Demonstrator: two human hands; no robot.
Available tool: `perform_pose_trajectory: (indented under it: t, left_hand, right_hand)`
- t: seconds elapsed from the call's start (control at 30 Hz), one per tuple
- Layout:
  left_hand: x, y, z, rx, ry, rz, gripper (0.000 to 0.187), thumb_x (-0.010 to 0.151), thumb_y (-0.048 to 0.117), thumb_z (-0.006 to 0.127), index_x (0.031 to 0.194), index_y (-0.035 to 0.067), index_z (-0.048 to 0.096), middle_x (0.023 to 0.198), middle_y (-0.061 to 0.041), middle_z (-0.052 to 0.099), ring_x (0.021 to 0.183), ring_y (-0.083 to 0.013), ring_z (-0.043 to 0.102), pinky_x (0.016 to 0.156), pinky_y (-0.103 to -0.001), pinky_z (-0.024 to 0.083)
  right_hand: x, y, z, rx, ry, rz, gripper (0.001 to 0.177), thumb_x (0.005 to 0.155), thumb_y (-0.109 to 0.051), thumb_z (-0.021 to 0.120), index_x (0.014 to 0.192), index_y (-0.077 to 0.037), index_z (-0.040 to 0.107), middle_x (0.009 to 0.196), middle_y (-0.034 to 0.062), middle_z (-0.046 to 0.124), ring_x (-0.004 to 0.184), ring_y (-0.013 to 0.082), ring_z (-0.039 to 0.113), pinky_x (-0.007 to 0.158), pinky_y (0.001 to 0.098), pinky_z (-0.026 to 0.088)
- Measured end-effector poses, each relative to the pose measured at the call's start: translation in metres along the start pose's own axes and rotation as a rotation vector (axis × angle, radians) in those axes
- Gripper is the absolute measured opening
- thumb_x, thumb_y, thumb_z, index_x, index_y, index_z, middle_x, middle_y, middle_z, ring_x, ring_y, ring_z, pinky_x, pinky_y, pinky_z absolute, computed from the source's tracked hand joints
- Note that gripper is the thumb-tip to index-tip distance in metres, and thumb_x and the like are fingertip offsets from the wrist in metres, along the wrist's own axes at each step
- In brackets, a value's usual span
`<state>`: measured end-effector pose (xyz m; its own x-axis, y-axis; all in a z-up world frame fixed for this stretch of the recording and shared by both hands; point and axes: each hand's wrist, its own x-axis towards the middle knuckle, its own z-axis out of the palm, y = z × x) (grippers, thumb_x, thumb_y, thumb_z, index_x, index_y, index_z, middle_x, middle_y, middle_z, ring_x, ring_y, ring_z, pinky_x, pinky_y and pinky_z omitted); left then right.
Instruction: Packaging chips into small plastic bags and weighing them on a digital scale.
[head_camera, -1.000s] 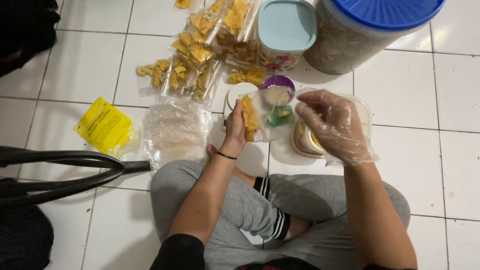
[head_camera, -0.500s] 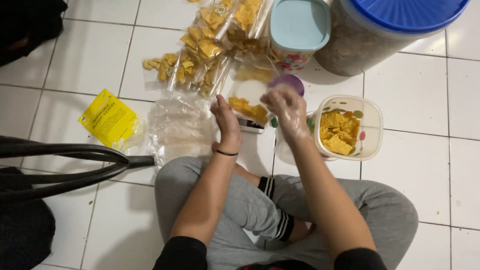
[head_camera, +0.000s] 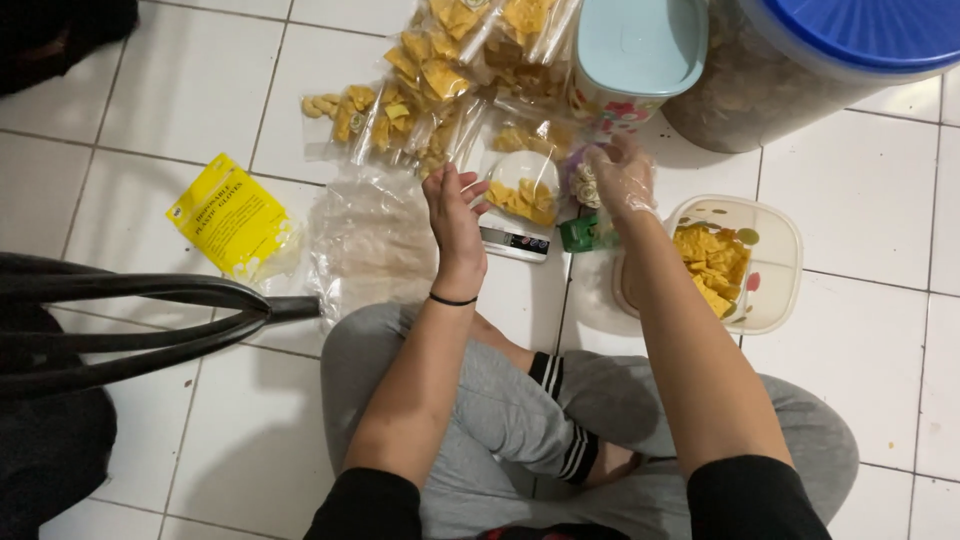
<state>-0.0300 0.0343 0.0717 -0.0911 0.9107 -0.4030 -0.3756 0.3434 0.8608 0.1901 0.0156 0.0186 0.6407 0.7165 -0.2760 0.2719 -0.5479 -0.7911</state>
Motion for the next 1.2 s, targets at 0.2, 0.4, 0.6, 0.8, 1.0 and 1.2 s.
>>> perform_pose_trajectory:
  t: [0.2, 0.4, 0.6, 0.8, 1.0, 1.2]
  left_hand:
    - [0.002, -0.009, 0.001, 0.001, -0.055, 0.000, 0.041, 0.100, 0.045, 0.053, 0.125, 0.014, 0.047, 0.101, -0.008, 0.062, 0.088, -0.0184, 0.069, 0.068, -0.026, 0.045]
    - [0.002, -0.007, -0.002, 0.010, -0.100, -0.008, 0.035, 0.101, 0.044, 0.052, 0.119, 0.014, 0.049, 0.096, -0.007, 0.063, 0.083, -0.0178, 0.070, 0.065, -0.025, 0.046]
    - [-0.002, -0.006, 0.000, 0.012, -0.124, -0.008, 0.034, 0.101, 0.043, 0.053, 0.117, 0.013, 0.050, 0.094, -0.007, 0.063, 0.082, -0.0184, 0.071, 0.065, -0.025, 0.046]
    - [-0.003, -0.004, 0.000, 0.008, -0.128, -0.015, 0.034, 0.100, 0.043, 0.053, 0.116, 0.013, 0.050, 0.094, -0.006, 0.062, 0.081, -0.0184, 0.070, 0.066, -0.026, 0.046]
    - [0.000, -0.006, 0.000, 0.009, -0.125, -0.026, 0.033, 0.100, 0.041, 0.053, 0.117, 0.013, 0.050, 0.094, -0.008, 0.062, 0.082, -0.0203, 0.071, 0.066, -0.027, 0.046]
    - [-0.001, -0.006, 0.001, 0.021, -0.139, -0.034, 0.034, 0.101, 0.042, 0.053, 0.118, 0.012, 0.051, 0.096, -0.008, 0.061, 0.084, -0.0204, 0.070, 0.069, -0.028, 0.045]
  right_hand:
    - [0.000, 0.010, 0.004, 0.004, 0.057, 0.044, 0.057, 0.092, -0.039, 0.075, 0.143, -0.019, 0.058, 0.129, 0.0052, 0.070, 0.128, 0.0258, 0.060, 0.109, 0.0516, 0.047]
    - [-0.007, 0.002, 0.004, -0.062, 0.025, 0.007, 0.059, 0.091, -0.041, 0.073, 0.143, -0.016, 0.057, 0.132, 0.0104, 0.068, 0.129, 0.0314, 0.059, 0.108, 0.0518, 0.048]
    - [-0.022, -0.015, 0.006, -0.158, 0.028, 0.003, 0.048, 0.087, -0.039, 0.071, 0.130, -0.019, 0.063, 0.124, 0.0074, 0.070, 0.122, 0.0296, 0.064, 0.104, 0.0505, 0.051]
    - [-0.024, -0.027, 0.015, -0.228, 0.047, 0.041, 0.046, 0.083, -0.040, 0.071, 0.123, -0.018, 0.065, 0.113, 0.0095, 0.072, 0.115, 0.0335, 0.067, 0.101, 0.0529, 0.053]
    - [-0.017, -0.027, 0.023, -0.279, 0.057, 0.071, 0.050, 0.086, -0.043, 0.071, 0.127, -0.017, 0.062, 0.114, 0.0123, 0.069, 0.115, 0.0367, 0.067, 0.099, 0.0523, 0.053]
    - [0.003, -0.011, 0.034, -0.227, 0.093, 0.072, 0.041, 0.085, -0.036, 0.075, 0.119, -0.014, 0.065, 0.106, 0.0133, 0.071, 0.112, 0.0370, 0.068, 0.095, 0.0519, 0.055]
